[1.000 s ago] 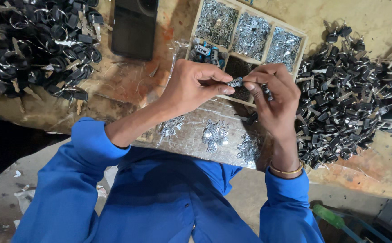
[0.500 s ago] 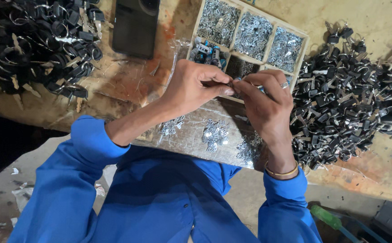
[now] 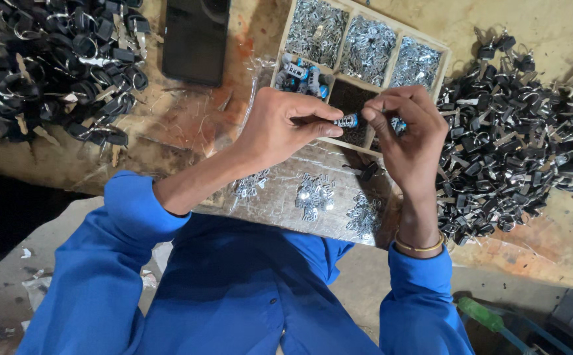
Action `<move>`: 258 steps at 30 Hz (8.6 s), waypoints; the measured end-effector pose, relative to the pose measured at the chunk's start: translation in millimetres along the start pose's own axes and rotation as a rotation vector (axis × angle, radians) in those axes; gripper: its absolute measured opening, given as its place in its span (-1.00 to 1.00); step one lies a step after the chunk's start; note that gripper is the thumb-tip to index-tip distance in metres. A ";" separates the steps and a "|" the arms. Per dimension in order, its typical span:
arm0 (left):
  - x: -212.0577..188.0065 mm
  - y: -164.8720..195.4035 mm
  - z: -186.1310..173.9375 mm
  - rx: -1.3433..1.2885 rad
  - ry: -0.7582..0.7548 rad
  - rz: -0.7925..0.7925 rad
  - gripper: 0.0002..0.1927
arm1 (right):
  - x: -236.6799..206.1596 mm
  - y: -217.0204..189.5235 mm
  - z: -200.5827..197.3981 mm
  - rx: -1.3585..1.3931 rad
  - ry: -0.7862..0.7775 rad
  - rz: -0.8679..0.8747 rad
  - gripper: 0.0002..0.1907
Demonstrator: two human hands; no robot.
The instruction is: The person sits at a workbench assembling padlock lock cylinders by hand. They pick small metal pins and springs from a compartment tray, insert them into a lock body held in their hands, press components into place, and set finished cylinders with the pile of keys and parts on the bench.
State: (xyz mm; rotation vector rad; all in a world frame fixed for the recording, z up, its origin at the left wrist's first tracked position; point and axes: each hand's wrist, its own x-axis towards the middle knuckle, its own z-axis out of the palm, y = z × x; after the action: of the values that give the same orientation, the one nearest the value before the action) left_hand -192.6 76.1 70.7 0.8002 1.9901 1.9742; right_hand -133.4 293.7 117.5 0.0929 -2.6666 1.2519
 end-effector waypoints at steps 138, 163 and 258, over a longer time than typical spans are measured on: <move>2.3 -5.2 -3.2 -0.062 0.059 0.108 -0.86 | -67.9 -3.7 -27.7 -0.576 -0.280 -0.100 -0.83; -185.1 30.1 33.7 -0.086 0.241 -0.241 -0.77 | -194.2 -21.7 24.7 -0.441 0.074 -0.082 -0.53; -205.6 2.1 45.1 0.258 0.166 0.013 -0.78 | -194.8 -48.9 85.5 0.240 0.106 0.289 -0.64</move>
State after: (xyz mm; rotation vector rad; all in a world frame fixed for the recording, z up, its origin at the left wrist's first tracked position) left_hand 1.1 7.0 25.7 0.7235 2.3774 1.8690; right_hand 51.5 191.8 61.9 -0.3269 -2.4921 1.6102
